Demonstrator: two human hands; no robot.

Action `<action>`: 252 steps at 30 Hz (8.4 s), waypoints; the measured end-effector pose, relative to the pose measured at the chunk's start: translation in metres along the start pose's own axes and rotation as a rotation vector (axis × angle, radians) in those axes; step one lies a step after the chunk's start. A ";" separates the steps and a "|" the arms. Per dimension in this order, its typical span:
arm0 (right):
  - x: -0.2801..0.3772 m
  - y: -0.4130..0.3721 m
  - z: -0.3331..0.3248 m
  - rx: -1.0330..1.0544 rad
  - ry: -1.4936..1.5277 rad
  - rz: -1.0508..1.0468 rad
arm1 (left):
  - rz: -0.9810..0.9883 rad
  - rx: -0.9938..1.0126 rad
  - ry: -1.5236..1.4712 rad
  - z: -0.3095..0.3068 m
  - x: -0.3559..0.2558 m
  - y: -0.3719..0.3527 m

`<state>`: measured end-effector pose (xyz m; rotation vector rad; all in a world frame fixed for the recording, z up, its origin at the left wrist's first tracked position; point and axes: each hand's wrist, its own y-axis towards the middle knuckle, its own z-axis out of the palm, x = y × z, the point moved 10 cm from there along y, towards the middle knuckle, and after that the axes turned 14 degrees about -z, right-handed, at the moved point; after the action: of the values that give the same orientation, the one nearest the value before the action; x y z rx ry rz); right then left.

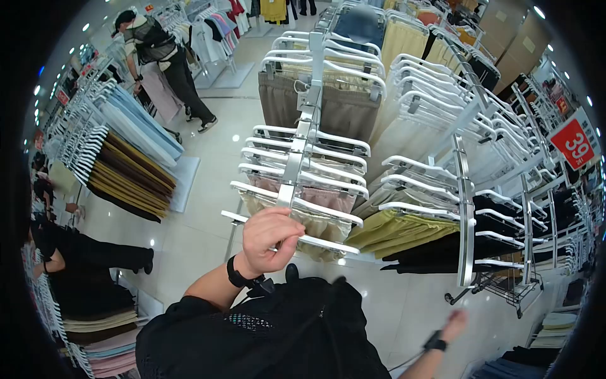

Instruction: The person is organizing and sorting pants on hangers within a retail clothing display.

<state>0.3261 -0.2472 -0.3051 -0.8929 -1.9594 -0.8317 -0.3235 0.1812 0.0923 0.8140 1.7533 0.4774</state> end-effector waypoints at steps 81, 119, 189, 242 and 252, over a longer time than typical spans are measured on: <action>0.511 0.062 0.515 0.745 0.575 -0.422 | -0.236 0.030 0.364 -0.005 0.019 -0.005; 0.486 -0.014 0.443 1.375 0.748 -0.440 | -0.331 -0.123 0.216 -0.003 0.026 -0.014; 0.484 0.056 0.512 0.644 0.591 -0.466 | -0.364 -0.136 0.126 -0.002 0.032 -0.024; 0.475 -0.040 0.473 1.557 0.921 -0.099 | -0.391 -0.155 0.150 -0.002 0.037 -0.028; 0.476 -0.025 0.479 1.333 0.780 -0.328 | -0.389 -0.157 0.147 -0.001 0.036 -0.027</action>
<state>-0.0843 0.2564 -0.1192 0.4935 -1.4463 0.1096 -0.3387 0.1888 0.0505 0.3205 1.9254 0.4131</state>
